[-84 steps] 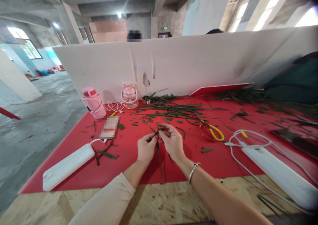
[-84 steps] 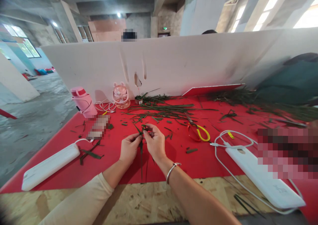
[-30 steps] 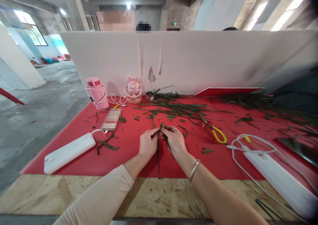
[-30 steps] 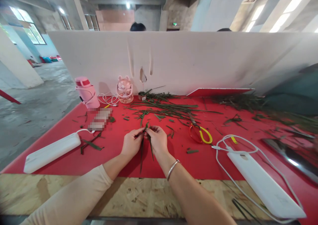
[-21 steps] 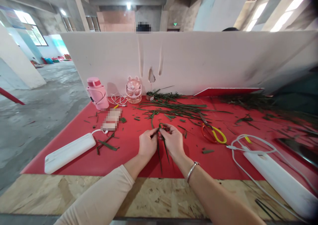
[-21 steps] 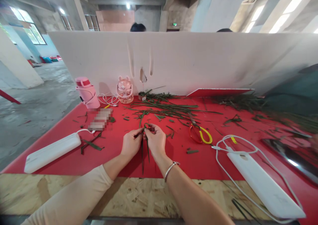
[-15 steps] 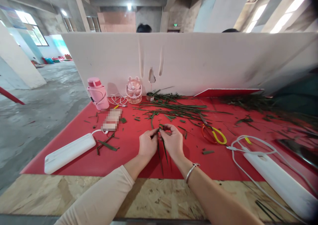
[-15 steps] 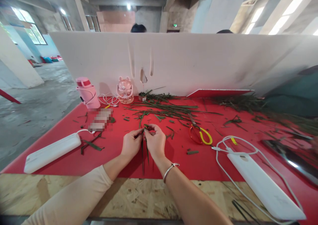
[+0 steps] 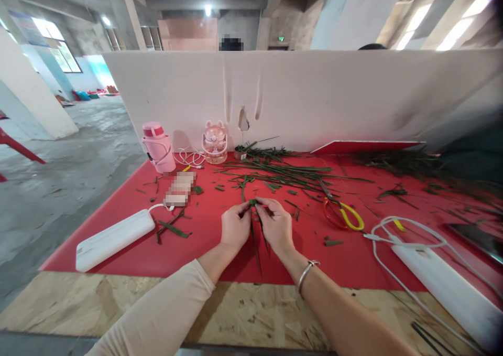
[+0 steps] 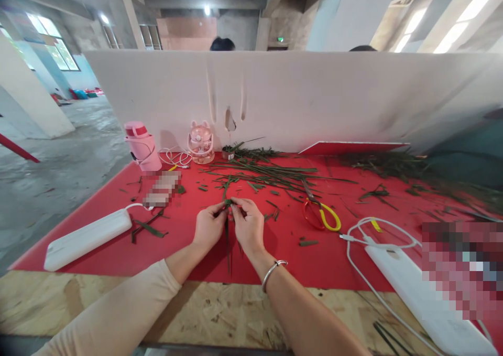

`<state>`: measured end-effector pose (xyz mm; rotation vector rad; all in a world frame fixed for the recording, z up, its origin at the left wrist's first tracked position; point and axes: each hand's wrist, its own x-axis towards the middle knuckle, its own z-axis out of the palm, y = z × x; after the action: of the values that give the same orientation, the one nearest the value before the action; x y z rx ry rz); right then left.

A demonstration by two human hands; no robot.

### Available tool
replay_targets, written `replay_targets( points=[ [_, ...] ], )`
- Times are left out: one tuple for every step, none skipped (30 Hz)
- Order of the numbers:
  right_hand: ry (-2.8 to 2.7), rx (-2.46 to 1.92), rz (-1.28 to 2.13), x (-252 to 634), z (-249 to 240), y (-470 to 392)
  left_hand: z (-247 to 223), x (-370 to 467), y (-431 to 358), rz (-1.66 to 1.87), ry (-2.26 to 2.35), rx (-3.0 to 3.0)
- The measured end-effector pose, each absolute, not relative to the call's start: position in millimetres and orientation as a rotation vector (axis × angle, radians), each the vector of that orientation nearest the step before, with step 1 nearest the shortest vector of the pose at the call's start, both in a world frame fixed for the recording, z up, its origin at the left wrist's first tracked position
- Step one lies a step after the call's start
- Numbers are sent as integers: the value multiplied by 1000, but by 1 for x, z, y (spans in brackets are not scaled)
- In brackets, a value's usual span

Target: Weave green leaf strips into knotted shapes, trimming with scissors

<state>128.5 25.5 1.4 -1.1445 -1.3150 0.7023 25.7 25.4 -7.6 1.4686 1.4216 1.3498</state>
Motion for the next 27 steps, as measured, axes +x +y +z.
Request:
replay_targets(
  points=[
    [-1307, -1146, 705, 128, 1, 26, -8, 26, 25, 1355, 1420, 1460],
    [-1294, -1150, 717, 128, 1, 26, -8, 26, 26, 1360, 1418, 1451],
    [-1277, -1158, 736, 128, 1, 26, -9, 26, 26, 1366, 1414, 1441],
    [-1260, -1166, 756, 128, 1, 26, -9, 26, 26, 1372, 1408, 1433],
    [-1245, -1177, 776, 128, 1, 27, -9, 26, 26, 1378, 1403, 1427],
    [-1235, -1189, 789, 128, 1, 27, -8, 26, 26, 1381, 1398, 1425],
    [-1231, -1203, 794, 128, 1, 27, -8, 26, 26, 1386, 1394, 1423],
    [-1234, -1218, 787, 129, 2, 27, -7, 26, 26, 1392, 1390, 1420],
    [-1249, -1232, 767, 129, 2, 28, -6, 26, 25, 1399, 1382, 1422],
    [-1274, -1243, 733, 130, 3, 28, -4, 26, 24, 1405, 1368, 1429],
    [-1310, -1246, 689, 131, 3, 28, -3, 27, 24, 1412, 1352, 1442],
    [-1351, -1240, 642, 132, 3, 28, -2, 27, 23, 1415, 1337, 1456],
    [-1393, -1226, 602, 133, 3, 29, -1, 27, 22, 1416, 1328, 1467],
    [-1431, -1208, 577, 134, 2, 30, -1, 27, 22, 1418, 1328, 1464],
    [-1459, -1191, 567, 134, 1, 30, -1, 27, 22, 1425, 1333, 1443],
    [-1482, -1177, 570, 135, 0, 31, -1, 27, 22, 1435, 1337, 1409],
    [-1504, -1166, 579, 136, -1, 32, -2, 27, 22, 1449, 1335, 1369],
    [-1529, -1155, 593, 136, -2, 33, -3, 27, 23, 1461, 1327, 1338],
    [-1552, -1142, 609, 136, -4, 33, -4, 27, 24, 1469, 1315, 1320],
    [-1564, -1132, 633, 136, -5, 34, -5, 26, 25, 1468, 1306, 1312],
    [-1564, -1123, 672, 135, -5, 35, -6, 26, 25, 1460, 1301, 1309],
    [-1546, -1114, 728, 135, -6, 36, -7, 26, 26, 1453, 1300, 1300],
    [-1515, -1106, 796, 135, -6, 36, -7, 25, 27, 1449, 1299, 1284],
    [-1481, -1098, 868, 135, -5, 37, -8, 25, 28, 1446, 1293, 1262],
    [-1450, -1089, 933, 136, -4, 37, -9, 25, 29, 1447, 1281, 1239],
    [-1431, -1079, 986, 136, -3, 37, -10, 25, 30, 1450, 1267, 1220],
    [-1426, -1068, 1023, 137, -2, 37, -10, 25, 30, 1454, 1253, 1204]
  ],
)
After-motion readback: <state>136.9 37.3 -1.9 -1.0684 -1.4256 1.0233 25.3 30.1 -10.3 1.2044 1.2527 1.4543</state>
